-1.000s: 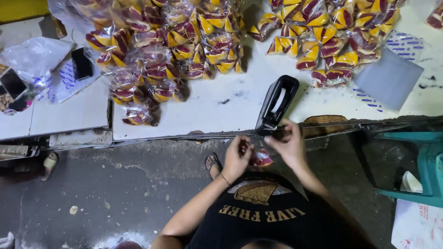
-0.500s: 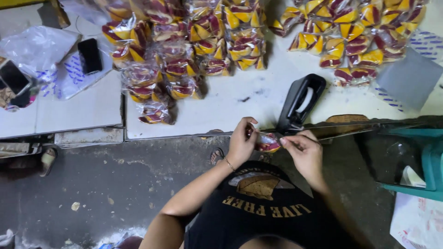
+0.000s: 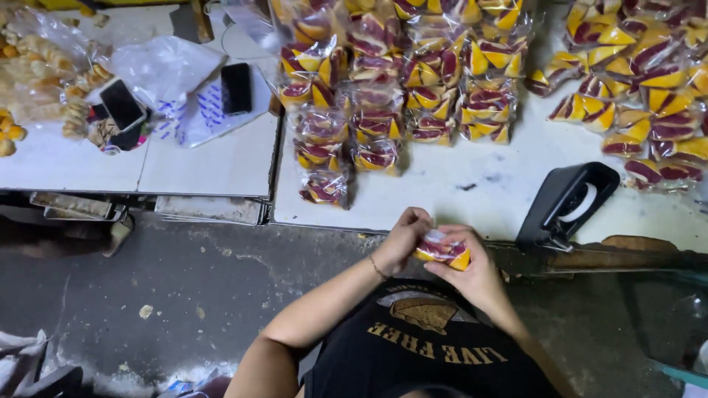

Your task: Sealing small plastic snack bags using a manual stapler at a packaging station.

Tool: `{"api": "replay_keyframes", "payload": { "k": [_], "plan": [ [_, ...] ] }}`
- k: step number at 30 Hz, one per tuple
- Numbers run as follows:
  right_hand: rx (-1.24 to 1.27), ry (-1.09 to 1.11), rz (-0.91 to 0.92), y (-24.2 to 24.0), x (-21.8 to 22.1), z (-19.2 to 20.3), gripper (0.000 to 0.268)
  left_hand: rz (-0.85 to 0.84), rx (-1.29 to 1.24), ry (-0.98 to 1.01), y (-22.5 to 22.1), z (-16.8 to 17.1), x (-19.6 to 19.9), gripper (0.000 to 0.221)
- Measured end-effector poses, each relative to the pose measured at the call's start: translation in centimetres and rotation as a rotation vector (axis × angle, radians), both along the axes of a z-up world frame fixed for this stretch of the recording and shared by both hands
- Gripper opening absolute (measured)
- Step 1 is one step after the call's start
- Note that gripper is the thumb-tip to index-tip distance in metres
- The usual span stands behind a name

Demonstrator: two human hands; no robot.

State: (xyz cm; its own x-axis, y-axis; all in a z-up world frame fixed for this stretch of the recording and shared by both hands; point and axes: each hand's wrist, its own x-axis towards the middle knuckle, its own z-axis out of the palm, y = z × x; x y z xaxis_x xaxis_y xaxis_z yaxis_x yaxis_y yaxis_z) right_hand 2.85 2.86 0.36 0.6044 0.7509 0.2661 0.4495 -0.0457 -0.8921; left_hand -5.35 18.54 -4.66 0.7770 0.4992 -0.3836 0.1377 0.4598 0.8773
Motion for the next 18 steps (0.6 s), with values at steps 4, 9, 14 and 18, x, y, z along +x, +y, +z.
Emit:
{"api": "replay_keyframes", "payload": {
  "k": [4,9,14,18],
  "plan": [
    [-0.026,0.55,-0.087,-0.1,3.2,-0.2,0.045,-0.198,0.695,0.123,7.8,2.4,-0.6,0.039],
    [0.657,0.624,-0.048,-2.5,11.7,5.3,0.038,0.362,1.57,0.297,21.5,8.0,1.5,0.065],
    [0.578,0.756,-0.268,0.3,9.1,8.0,0.052,0.296,1.734,0.222,26.2,7.9,3.1,0.036],
    [0.423,0.772,-0.106,-0.8,6.5,3.5,0.029,0.36,1.628,0.264,27.2,12.9,6.8,0.065]
  ]
}}
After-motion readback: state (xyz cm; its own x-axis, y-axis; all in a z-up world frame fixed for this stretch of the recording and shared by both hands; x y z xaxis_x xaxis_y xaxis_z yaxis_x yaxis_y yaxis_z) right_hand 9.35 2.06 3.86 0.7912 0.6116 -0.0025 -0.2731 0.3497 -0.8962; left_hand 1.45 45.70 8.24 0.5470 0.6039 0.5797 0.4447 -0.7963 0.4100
